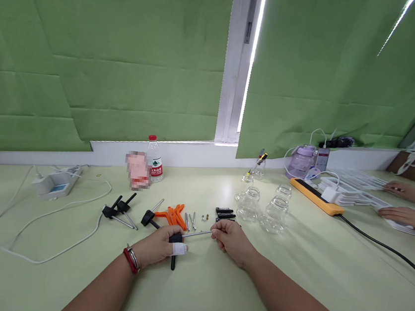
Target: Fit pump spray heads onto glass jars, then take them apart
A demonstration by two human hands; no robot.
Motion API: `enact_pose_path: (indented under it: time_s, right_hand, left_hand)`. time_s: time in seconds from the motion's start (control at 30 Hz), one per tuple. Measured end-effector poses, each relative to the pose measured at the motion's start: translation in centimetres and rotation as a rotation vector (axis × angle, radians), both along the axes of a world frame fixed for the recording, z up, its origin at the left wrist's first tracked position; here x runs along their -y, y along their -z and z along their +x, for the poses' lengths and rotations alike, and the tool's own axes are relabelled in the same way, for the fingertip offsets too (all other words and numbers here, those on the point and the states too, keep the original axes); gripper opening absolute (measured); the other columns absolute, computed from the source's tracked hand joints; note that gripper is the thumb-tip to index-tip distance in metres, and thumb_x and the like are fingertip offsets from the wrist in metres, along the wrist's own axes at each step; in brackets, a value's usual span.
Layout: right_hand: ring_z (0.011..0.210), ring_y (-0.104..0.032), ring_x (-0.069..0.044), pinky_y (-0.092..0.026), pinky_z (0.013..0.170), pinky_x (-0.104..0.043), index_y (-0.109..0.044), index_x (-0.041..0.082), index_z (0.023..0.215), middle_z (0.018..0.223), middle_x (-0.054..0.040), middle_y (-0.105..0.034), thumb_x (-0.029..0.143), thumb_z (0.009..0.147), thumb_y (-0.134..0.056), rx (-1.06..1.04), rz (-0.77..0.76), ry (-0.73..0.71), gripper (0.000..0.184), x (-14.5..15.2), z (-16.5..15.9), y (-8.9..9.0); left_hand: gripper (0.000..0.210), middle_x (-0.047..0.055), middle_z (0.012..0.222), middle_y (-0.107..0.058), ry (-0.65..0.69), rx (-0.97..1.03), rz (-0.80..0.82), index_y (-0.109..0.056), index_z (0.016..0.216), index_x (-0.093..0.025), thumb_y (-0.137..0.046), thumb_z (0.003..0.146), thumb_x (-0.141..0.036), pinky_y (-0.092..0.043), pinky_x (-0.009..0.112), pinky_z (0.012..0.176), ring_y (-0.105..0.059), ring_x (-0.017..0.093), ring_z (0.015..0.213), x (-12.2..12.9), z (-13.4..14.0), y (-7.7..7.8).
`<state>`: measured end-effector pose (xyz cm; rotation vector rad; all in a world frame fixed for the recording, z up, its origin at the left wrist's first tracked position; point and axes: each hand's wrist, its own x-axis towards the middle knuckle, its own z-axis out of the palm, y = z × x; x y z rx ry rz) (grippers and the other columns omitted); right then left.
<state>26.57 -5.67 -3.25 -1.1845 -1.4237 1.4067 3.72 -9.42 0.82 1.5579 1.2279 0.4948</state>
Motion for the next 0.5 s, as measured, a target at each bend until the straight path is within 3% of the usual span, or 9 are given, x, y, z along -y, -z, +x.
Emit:
enact_pose_path:
  time_s: [0.5]
  right_hand:
    - [0.041, -0.035, -0.006, -0.026, 0.041, -0.021, -0.053, 0.018, 0.062, 0.054, 0.0027, -0.053, 0.037, 0.077, -0.056, 0.099, 0.030, -0.047, 0.024, 0.17, 0.04, -0.21]
  left_hand:
    - [0.034, -0.003, 0.066, -0.043, 0.013, -0.002, 0.000, -0.053, 0.087, -0.019, -0.061, 0.071, -0.047, -0.025, 0.019, 0.038, -0.032, 0.006, 0.043, -0.13, -0.19, 0.24]
